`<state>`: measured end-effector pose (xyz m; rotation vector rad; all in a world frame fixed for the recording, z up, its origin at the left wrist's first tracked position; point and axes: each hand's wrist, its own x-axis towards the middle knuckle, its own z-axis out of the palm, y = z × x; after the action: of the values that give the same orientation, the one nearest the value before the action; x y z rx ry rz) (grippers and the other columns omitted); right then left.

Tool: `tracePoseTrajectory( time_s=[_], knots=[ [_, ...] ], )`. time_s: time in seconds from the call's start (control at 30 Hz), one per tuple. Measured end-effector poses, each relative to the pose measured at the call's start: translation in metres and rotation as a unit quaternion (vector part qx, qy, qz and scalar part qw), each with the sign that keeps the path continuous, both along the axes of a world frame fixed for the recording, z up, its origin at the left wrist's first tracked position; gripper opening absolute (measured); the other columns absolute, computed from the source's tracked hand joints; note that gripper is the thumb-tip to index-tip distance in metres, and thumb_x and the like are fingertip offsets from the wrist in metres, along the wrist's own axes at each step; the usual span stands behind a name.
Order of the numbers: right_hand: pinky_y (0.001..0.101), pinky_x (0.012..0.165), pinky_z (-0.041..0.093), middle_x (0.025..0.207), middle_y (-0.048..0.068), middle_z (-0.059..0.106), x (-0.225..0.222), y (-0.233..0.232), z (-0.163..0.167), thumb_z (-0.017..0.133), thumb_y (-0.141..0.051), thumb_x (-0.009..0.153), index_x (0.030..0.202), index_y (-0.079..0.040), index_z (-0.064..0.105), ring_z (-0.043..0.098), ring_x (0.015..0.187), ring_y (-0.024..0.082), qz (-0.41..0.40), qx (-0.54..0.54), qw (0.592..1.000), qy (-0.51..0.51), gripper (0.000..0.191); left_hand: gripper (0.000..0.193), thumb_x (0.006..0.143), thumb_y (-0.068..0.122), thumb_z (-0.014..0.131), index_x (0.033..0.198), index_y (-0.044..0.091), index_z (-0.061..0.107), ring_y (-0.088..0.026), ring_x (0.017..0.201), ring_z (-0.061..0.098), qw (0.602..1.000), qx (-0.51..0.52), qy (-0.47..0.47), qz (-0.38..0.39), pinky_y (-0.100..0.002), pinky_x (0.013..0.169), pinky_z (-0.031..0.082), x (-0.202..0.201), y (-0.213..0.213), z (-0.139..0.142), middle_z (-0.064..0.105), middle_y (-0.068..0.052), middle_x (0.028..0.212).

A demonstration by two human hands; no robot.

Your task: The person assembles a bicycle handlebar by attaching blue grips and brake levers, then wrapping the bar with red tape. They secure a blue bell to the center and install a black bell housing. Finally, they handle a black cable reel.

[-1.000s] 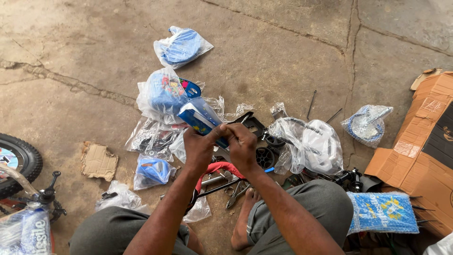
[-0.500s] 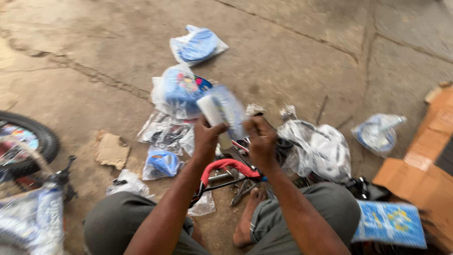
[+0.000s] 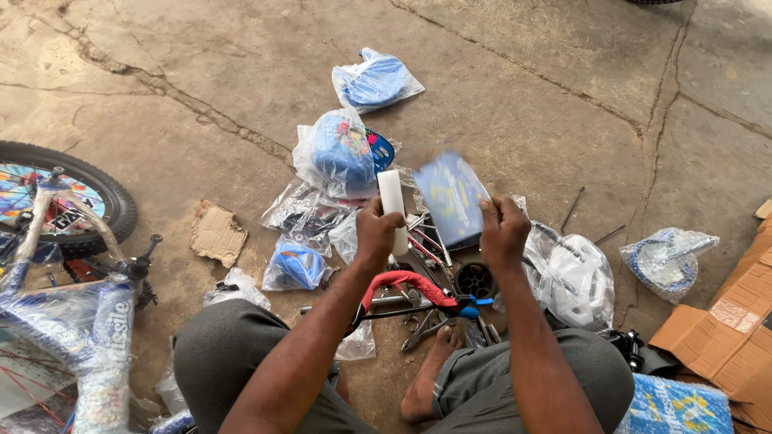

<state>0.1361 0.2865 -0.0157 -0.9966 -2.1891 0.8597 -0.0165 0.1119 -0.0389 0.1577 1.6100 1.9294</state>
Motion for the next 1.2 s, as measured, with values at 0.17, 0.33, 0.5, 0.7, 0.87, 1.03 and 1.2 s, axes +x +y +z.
tracePoseTrajectory(
  time_s=[0.17,0.33,0.5,0.7,0.87,1.03,1.2],
  knots=[
    [0.0484,0.086,0.053,0.104,0.024,0.071,0.021,0.019,-0.032,0.073,-0.029,0.092,0.114,-0.001,0.072,0.068,0.099,0.041,-0.082,0.044,0.967,-0.237,0.036,0.038,0.08,0.004,0.073,0.117,-0.002,0.067,-0.017,0.082,0.067,0.99,0.126,-0.058,-0.035,-0.036,0.074,0.056,-0.002,-0.003,-0.003,0.072,-0.009,0.096],
    [0.0427,0.098,0.053,0.13,0.02,0.07,0.004,-0.005,-0.014,0.064,-0.039,0.097,0.136,-0.005,0.061,0.068,0.116,0.029,-0.003,-0.269,0.959,-0.093,0.052,0.036,0.089,0.014,0.075,0.123,0.001,0.07,-0.014,0.088,0.064,0.983,0.133,-0.049,-0.116,-0.034,0.081,0.051,0.008,-0.001,0.01,0.073,-0.006,0.105],
    [0.0371,0.102,0.055,0.131,0.011,0.068,-0.015,-0.053,0.03,0.079,-0.019,0.083,0.141,-0.004,0.056,0.066,0.119,0.022,0.233,-0.405,0.88,0.091,0.064,0.037,0.086,0.013,0.078,0.119,0.002,0.066,-0.014,0.095,0.07,0.98,0.149,-0.025,-0.133,-0.033,0.087,0.056,0.019,-0.003,0.02,0.074,-0.007,0.107],
    [0.0335,0.089,0.057,0.119,0.01,0.073,-0.016,-0.062,0.034,0.084,-0.015,0.08,0.14,-0.006,0.061,0.069,0.103,0.017,0.243,-0.297,0.921,-0.07,0.065,0.04,0.086,0.011,0.082,0.119,-0.006,0.068,-0.017,0.086,0.069,0.985,0.097,0.003,-0.143,-0.033,0.076,0.057,0.021,-0.014,0.01,0.073,-0.011,0.101],
    [0.0294,0.085,0.062,0.111,0.005,0.074,-0.015,-0.052,-0.007,0.086,-0.01,0.076,0.127,-0.003,0.064,0.071,0.098,0.015,0.241,-0.339,0.909,-0.033,0.056,0.046,0.078,0.016,0.088,0.109,-0.003,0.062,-0.015,0.081,0.072,0.996,0.031,0.025,-0.076,-0.03,0.071,0.062,0.029,-0.011,-0.005,0.072,-0.009,0.095],
    [0.0303,0.084,0.058,0.11,0.005,0.072,-0.006,-0.054,-0.033,0.079,-0.006,0.077,0.127,-0.003,0.063,0.066,0.098,0.014,0.25,-0.31,0.917,-0.033,0.052,0.042,0.078,0.017,0.083,0.111,-0.001,0.063,-0.016,0.076,0.067,0.996,0.079,-0.05,-0.003,-0.03,0.064,0.054,0.068,-0.024,-0.036,0.069,-0.009,0.095],
    [0.0361,0.092,0.055,0.11,0.008,0.071,0.007,-0.065,-0.032,0.09,-0.002,0.064,0.125,-0.005,0.057,0.068,0.1,0.019,0.272,-0.416,0.849,-0.181,0.069,0.031,0.08,0.005,0.073,0.108,-0.001,0.061,-0.019,0.077,0.069,0.969,0.164,-0.183,0.026,-0.032,0.067,0.058,0.078,-0.031,-0.076,0.069,-0.009,0.092]
  ],
)
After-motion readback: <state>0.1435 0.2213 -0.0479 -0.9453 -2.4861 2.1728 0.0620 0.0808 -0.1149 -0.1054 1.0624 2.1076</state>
